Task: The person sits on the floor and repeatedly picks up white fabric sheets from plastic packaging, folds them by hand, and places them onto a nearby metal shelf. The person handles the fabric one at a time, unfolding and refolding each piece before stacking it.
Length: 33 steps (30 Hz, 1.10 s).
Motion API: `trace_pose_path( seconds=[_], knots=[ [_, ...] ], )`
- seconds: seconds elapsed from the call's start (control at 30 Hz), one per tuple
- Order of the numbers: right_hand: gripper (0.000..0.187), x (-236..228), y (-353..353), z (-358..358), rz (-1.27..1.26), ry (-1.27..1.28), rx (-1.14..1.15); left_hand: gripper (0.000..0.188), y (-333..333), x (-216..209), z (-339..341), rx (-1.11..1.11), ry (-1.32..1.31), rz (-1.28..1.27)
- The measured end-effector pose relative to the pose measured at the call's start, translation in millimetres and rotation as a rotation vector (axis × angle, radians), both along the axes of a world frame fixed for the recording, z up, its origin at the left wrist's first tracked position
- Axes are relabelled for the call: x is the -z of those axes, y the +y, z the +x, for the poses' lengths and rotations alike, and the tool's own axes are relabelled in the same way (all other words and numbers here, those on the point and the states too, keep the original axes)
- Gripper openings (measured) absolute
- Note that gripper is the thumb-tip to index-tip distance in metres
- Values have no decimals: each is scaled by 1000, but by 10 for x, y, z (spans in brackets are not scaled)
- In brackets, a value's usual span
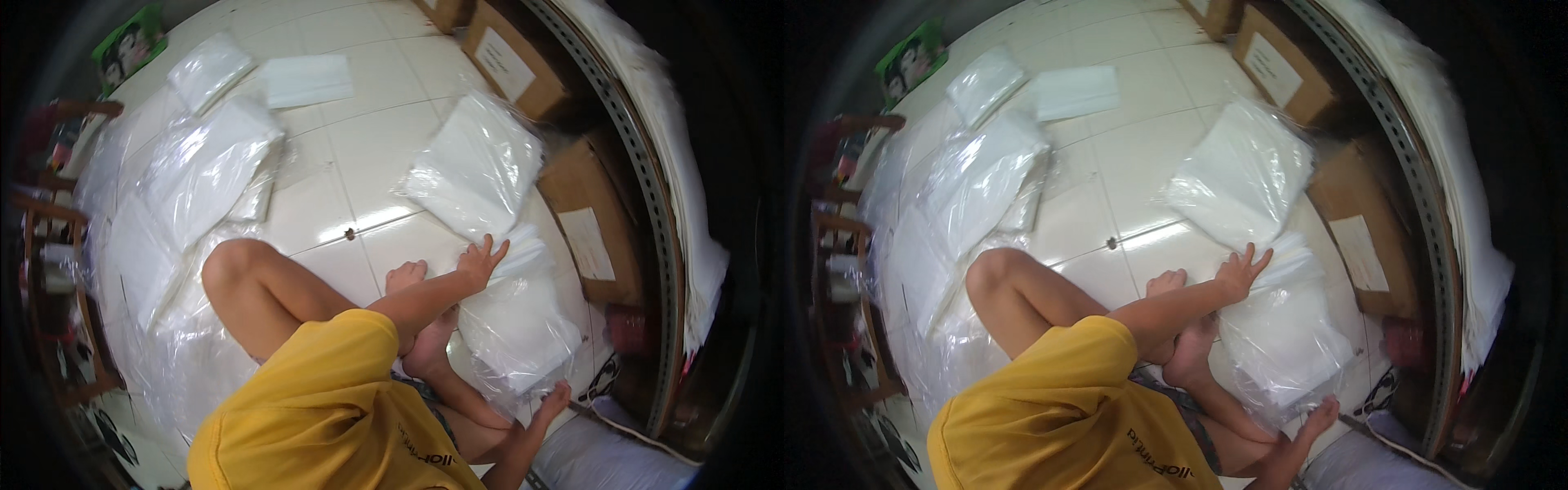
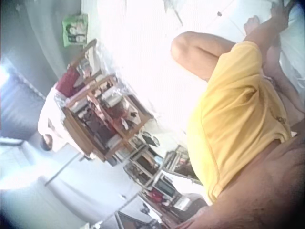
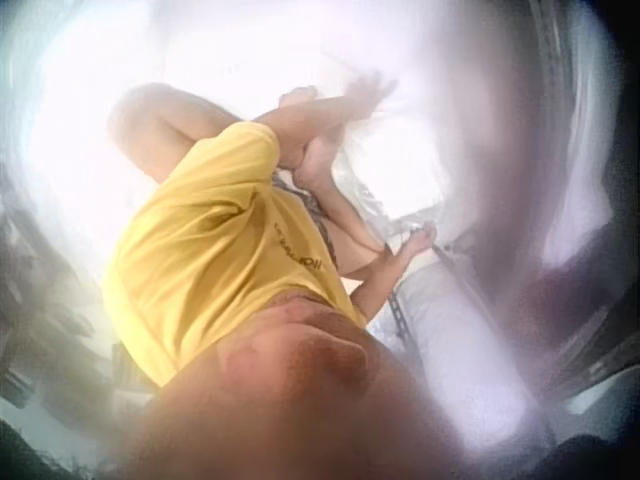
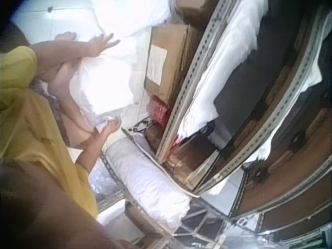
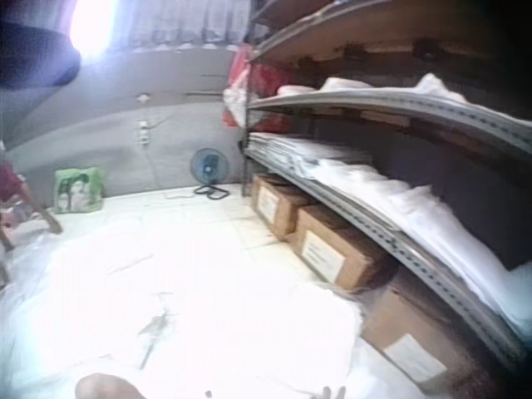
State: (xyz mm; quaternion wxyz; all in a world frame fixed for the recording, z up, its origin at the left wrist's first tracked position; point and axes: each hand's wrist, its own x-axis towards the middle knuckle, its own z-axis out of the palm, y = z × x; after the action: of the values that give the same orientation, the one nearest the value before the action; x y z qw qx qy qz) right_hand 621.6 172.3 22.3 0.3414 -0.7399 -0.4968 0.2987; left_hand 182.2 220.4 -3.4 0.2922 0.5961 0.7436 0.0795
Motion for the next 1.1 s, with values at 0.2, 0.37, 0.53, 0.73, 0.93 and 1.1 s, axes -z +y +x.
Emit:
trace_pose_path(
  seconds=[0.2, 0.37, 0.53, 0.73, 0.93, 1.1],
  knots=[
    [28, -762, 223, 460, 83, -10, 118, 95, -62, -102, -336, -114, -271, 5],
    [26, -982, 109, -176, 67, -27, 87, 94, -131, 52, -366, -138, -358, 124],
    [25, -1232, 16, -1090, 76, -5, -155, 101, -278, -191, -333, -166, -289, 274],
    [23, -1690, 13, -2528, 109, 65, -737, 95, -1169, -1445, 120, 204, -1196, 982],
    [23, -2496, -228, -3926, 239, 112, -1474, 34, -2330, -1968, -420, -477, -1543, 565],
    [24, -2752, -176, -4288, 249, 154, -1650, 40, -4393, -2428, -1660, -1366, -804, 863]
  ],
)
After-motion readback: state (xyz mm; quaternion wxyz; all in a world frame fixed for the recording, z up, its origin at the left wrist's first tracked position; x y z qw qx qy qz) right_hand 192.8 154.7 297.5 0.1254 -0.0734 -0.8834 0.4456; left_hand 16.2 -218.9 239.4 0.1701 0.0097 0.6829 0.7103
